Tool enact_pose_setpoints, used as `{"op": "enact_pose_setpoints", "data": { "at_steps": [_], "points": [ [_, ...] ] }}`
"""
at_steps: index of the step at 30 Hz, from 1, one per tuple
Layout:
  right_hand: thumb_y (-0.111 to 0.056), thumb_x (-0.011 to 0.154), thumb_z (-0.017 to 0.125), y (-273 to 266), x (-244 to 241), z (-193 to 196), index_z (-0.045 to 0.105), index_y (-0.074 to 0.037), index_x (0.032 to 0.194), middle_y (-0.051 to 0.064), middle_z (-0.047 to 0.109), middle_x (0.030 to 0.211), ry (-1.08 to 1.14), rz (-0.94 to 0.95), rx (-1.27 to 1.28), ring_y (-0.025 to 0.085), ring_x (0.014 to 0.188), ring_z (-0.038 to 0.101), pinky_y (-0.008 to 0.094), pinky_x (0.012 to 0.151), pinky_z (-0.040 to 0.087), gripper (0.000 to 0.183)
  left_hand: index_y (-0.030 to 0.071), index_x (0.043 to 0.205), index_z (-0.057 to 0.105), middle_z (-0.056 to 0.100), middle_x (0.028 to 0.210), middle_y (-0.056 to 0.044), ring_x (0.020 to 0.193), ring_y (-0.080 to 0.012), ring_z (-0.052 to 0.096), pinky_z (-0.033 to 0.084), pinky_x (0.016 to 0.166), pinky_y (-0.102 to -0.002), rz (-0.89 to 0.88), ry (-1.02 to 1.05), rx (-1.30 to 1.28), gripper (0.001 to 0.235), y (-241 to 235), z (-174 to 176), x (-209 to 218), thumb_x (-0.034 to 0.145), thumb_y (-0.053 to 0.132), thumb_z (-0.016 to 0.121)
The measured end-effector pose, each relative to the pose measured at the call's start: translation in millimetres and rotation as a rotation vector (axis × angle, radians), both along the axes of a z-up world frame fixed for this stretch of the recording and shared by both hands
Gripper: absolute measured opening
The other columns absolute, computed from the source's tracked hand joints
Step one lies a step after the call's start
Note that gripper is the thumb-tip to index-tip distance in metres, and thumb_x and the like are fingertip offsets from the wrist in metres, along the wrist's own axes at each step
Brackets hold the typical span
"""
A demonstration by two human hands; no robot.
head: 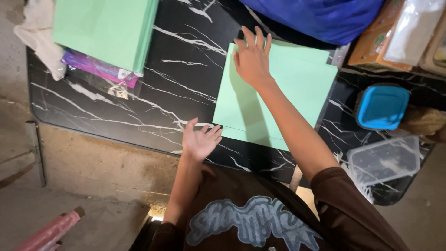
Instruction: Sort and organize stacks of green paper sheets on a table.
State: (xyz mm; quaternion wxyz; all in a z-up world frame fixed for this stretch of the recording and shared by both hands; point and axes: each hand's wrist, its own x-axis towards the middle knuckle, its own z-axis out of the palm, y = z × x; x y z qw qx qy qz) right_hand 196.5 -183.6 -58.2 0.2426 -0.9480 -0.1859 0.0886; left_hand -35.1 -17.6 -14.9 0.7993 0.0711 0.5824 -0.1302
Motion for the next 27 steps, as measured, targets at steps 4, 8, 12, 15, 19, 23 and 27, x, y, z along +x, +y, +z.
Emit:
{"op": "enact_pose_setpoints", "data": {
  "at_steps": [4,8,12,15,19,23,27],
  "points": [
    [-0.023,0.098,0.067,-38.0,-29.4,7.4,0.05,-0.002,0.149,0.019,0.038,0.156,-0.116,0.008,0.079,0.046,0.143,0.025,0.067,0.114,0.011,0.058,0.002,0.162,0.002,0.007,0.167,-0.035,0.157,-0.0409,0.009,0.006,0.127,-0.048,-0.076,0.033,0.057,0.095,-4.1,4.7,1.5,0.094,0.043,0.054],
    [-0.017,0.102,0.062,-120.2,-104.1,30.3,0.037,0.0,0.158,0.023,0.037,0.16,-0.102,-0.365,0.355,0.041,0.147,0.033,0.051,0.125,0.027,0.064,0.001,0.162,0.014,0.017,0.169,-0.019,0.152,-0.0318,0.01,0.014,0.126,-0.044,-0.393,-0.045,0.515,0.085,-5.2,5.3,17.7,0.097,0.042,0.05],
    [-0.012,0.104,0.066,-209.5,-200.0,0.1,0.041,0.006,0.155,0.026,0.049,0.145,-0.089,-0.682,0.203,0.041,0.136,0.046,0.05,0.119,0.035,0.06,0.002,0.157,0.029,0.033,0.163,-0.019,0.152,-0.0302,0.033,0.024,0.122,-0.038,-0.852,-0.244,1.005,0.071,-8.6,-18.0,46.3,0.099,0.037,0.05],
    [-0.023,0.107,0.067,-227.1,-236.2,-13.2,0.044,0.008,0.15,0.029,0.049,0.138,0.106,-0.825,0.248,0.038,0.125,0.053,0.046,0.109,0.043,0.058,-0.007,0.14,0.059,0.036,0.166,-0.023,0.154,-0.0338,0.033,0.024,0.125,-0.04,-1.071,-0.391,1.198,0.056,-13.1,-67.4,56.2,0.106,0.037,0.048],
    [-0.028,0.102,0.066,-202.4,-233.8,5.9,0.047,0.009,0.146,0.027,0.054,0.127,0.216,-0.897,0.266,0.035,0.112,0.058,0.043,0.102,0.048,0.06,-0.003,0.149,0.044,0.042,0.152,-0.026,0.141,-0.0346,0.046,0.035,0.117,-0.039,-1.167,-0.301,1.153,0.066,-37.0,-30.2,77.9,0.101,0.043,0.049],
    [-0.033,0.1,0.066,-190.6,-225.5,19.3,0.057,0.007,0.132,0.026,0.056,0.122,0.318,-0.935,0.244,0.035,0.107,0.059,0.042,0.094,0.05,0.052,-0.003,0.147,0.047,0.043,0.148,-0.026,0.136,-0.0353,0.048,0.036,0.112,-0.04,-1.236,-0.261,1.212,0.065,-29.2,-37.1,80.6,0.099,0.041,0.052],
    [-0.032,0.101,0.065,-187.3,-223.8,23.4,0.06,0.007,0.127,0.026,0.058,0.118,0.315,-0.934,0.236,0.034,0.103,0.06,0.041,0.092,0.051,0.048,-0.004,0.14,0.057,0.057,0.14,-0.024,0.131,-0.0327,0.059,0.043,0.111,-0.038,-1.218,-0.306,1.22,0.058,-23.4,-37.5,84.8,0.1,0.037,0.056]
  ]
}}
